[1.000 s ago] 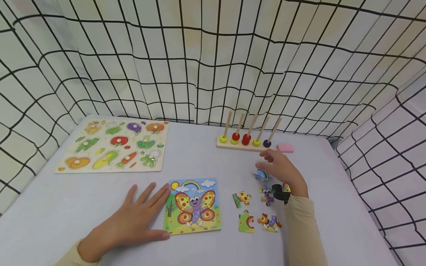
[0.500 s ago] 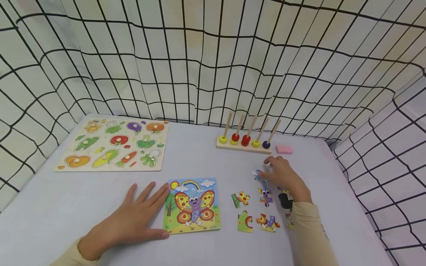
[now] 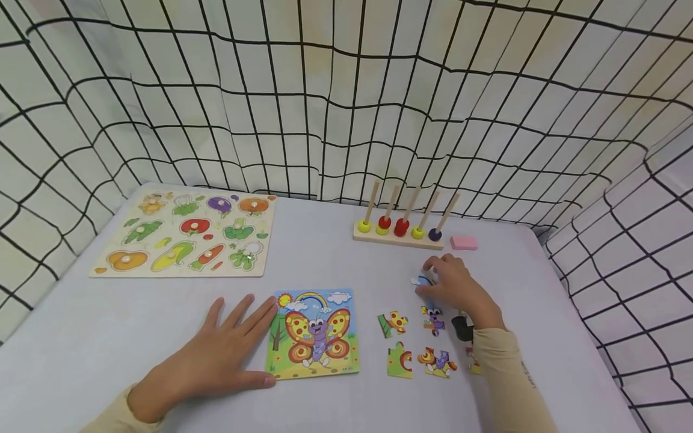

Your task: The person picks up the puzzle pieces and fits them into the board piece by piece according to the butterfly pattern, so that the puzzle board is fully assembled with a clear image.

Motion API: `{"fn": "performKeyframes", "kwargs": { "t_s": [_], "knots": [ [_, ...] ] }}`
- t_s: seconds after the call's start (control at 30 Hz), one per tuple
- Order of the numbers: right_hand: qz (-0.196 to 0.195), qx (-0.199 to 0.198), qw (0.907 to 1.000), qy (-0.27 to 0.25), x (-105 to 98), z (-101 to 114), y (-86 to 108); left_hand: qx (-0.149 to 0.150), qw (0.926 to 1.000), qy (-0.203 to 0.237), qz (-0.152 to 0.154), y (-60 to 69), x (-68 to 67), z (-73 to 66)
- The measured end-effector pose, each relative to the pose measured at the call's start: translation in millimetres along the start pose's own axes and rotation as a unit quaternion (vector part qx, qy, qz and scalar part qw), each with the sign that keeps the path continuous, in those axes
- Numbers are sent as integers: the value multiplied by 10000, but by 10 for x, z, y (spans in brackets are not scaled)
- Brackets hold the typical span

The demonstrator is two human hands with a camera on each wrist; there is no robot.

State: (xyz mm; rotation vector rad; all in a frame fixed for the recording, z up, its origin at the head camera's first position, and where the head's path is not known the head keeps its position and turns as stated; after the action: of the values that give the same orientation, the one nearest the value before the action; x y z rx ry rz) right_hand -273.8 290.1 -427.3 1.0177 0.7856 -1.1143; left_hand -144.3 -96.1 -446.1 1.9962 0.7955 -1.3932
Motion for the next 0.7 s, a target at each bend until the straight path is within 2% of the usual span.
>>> {"fn": "performKeyframes", "kwargs": {
  "t_s": [0.4, 0.7],
  "knots": [
    [-69, -223, 9995, 228, 63, 50, -46, -10, 10000, 45, 36, -9, -12, -18],
    [-51, -248, 9993, 278, 64, 103, -56, -7, 10000, 61, 46, -12, -9, -22]
  ]
}}
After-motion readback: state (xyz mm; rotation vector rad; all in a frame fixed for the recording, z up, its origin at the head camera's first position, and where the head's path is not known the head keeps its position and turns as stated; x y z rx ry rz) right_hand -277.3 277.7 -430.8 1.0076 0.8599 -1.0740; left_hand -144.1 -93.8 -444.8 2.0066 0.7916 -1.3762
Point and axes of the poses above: each hand's wrist, its own y-axis away from the middle knuckle, its own x-axis out of the palm, z = x × y, the point moved 7 cm from there along -y, towards the middle knuckle, and after that the axes turned 10 degrees about x, right-handed, at the moved point
